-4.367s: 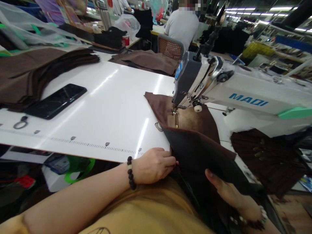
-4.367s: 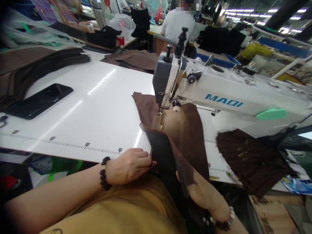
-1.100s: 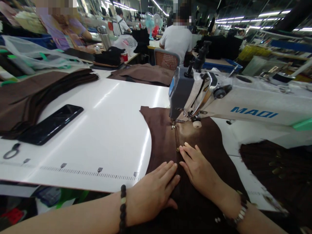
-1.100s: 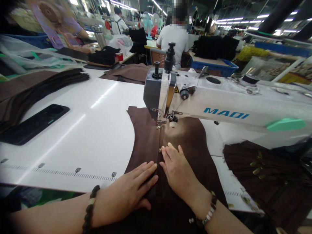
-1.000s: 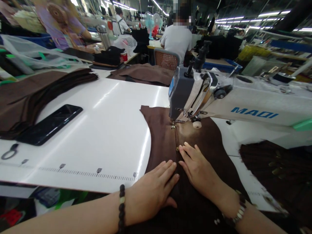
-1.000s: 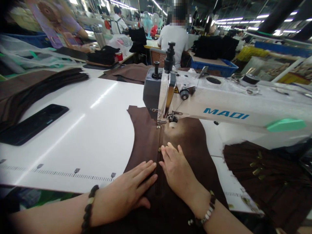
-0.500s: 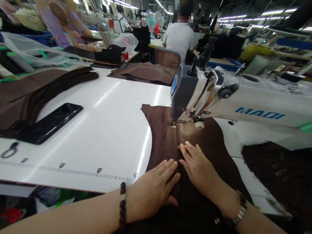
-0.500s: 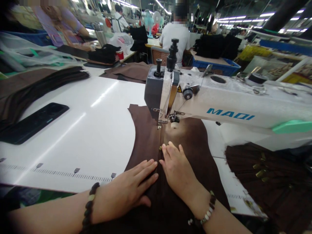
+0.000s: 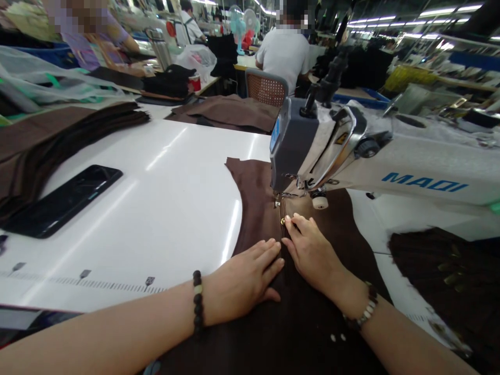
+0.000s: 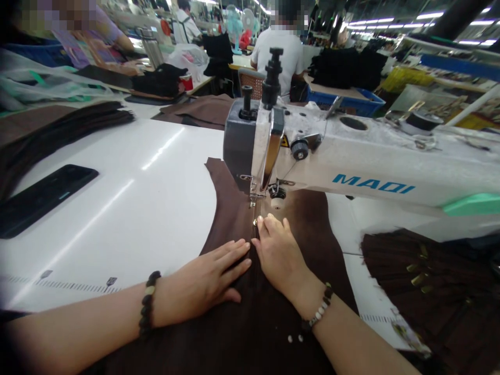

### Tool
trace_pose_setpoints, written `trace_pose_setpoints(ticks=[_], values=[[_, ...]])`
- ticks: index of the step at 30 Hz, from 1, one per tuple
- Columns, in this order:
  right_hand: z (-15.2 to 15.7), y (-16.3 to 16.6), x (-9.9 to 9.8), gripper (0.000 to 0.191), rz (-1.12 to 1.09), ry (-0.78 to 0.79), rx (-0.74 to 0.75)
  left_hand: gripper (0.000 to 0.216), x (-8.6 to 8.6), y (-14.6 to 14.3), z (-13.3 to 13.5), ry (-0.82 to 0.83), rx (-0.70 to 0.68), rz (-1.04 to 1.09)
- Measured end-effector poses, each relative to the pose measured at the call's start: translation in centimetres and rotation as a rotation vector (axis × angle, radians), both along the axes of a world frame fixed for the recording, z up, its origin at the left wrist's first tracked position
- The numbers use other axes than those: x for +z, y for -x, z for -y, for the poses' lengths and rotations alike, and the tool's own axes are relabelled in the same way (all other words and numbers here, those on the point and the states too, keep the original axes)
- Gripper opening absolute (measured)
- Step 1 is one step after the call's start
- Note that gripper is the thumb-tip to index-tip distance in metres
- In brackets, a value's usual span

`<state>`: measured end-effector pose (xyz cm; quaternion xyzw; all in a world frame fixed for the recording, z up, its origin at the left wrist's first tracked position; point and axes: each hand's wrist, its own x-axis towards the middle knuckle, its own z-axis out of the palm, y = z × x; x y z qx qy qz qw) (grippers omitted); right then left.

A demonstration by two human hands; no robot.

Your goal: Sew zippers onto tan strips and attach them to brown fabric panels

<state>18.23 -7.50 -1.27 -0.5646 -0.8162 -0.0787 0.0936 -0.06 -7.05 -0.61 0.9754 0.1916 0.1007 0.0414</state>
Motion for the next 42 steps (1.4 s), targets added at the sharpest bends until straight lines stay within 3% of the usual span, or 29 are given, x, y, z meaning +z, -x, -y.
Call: trace_pose_setpoints(ticks=[13, 28, 35, 42], values=[[-2.7, 0.0, 0.3, 0.04, -0.023, 0.02, -0.062, 0.049, 0.3, -0.3, -3.0, 0.036, -0.022, 0.027], [-5.6, -1.5, 0.0, 0.037, -0.096, 0.137, -0.018, 0.044, 0.8, -0.8, -5.6, 0.069, -0.048, 0.024], [-1.9, -0.9, 0.4, 0.044, -0.095, 0.131, -0.1, 0.049, 0.1, -0.2, -4.0, 0.051, 0.012, -0.023], [0.1, -1.3, 0.1, 0.045, -0.064, 0.208, -0.005, 0.05, 0.2, 0.5, -1.9, 0.101, 0.028, 0.005]])
